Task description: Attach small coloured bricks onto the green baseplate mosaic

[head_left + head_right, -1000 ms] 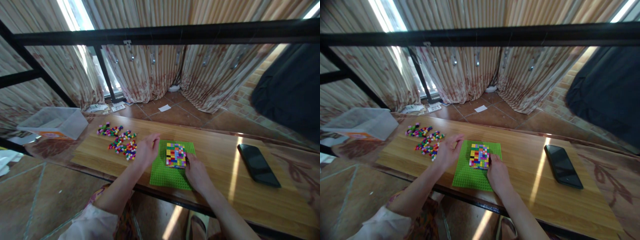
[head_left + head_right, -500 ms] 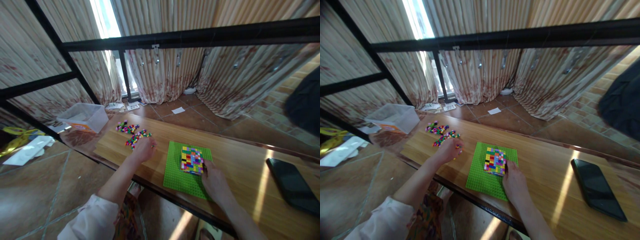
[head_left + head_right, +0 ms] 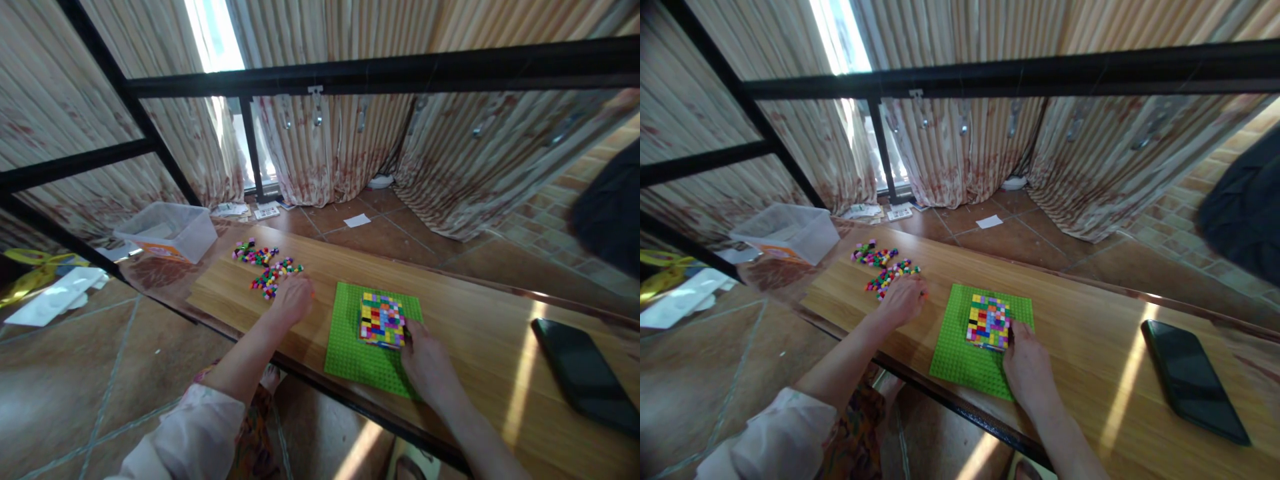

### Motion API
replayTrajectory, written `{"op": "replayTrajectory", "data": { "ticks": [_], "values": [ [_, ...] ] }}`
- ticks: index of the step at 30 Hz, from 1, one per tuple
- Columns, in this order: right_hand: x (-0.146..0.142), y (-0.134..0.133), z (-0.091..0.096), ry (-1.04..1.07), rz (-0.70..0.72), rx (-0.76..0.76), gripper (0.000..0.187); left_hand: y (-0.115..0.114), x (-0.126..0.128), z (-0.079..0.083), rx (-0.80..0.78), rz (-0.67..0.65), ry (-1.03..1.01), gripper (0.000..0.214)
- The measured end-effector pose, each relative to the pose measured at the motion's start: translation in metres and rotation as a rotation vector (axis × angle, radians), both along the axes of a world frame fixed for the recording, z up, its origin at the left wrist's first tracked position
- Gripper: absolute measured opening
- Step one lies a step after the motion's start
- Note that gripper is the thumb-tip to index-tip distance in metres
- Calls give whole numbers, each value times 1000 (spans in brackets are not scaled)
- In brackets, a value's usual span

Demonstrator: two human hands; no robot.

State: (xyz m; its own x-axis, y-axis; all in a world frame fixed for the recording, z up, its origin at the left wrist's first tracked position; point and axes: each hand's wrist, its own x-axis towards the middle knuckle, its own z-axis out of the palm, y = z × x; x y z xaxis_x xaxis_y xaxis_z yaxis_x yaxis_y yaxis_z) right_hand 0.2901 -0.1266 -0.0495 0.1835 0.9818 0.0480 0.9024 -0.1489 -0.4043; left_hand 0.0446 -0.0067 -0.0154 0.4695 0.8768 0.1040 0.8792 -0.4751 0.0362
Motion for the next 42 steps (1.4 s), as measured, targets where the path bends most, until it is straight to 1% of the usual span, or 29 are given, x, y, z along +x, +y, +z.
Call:
{"op": "replayTrajectory", "data": {
  "ticks": [4,6,10,13,16,23,29,33,38,42],
  "values": [
    [-2,1,3,-5,-9,-23,32,-3,7,6,14,-29,-111,15],
    [-3,1,6,2,-17,-38,32,-9,14,8,5,-89,-219,15],
    [-5,2,10,28,-28,-52,34,-28,34,9,-23,-254,-420,16],
    [-6,2,11,44,-29,-63,35,-38,49,7,-42,-334,-479,16],
    [-6,2,9,48,-21,-42,33,-41,60,7,-51,-383,-475,16],
    [-6,2,8,45,-23,-13,34,-40,71,10,-20,-411,-460,15],
    [-7,1,7,37,-11,21,34,-46,84,15,52,-438,-315,15],
    [-8,2,6,39,-19,27,35,-50,93,17,96,-430,-250,14],
    [-8,2,5,57,-14,34,34,-51,96,17,91,-381,-279,16],
    [-8,2,6,71,-7,29,34,-50,93,16,20,-321,-373,15]
  ]
}}
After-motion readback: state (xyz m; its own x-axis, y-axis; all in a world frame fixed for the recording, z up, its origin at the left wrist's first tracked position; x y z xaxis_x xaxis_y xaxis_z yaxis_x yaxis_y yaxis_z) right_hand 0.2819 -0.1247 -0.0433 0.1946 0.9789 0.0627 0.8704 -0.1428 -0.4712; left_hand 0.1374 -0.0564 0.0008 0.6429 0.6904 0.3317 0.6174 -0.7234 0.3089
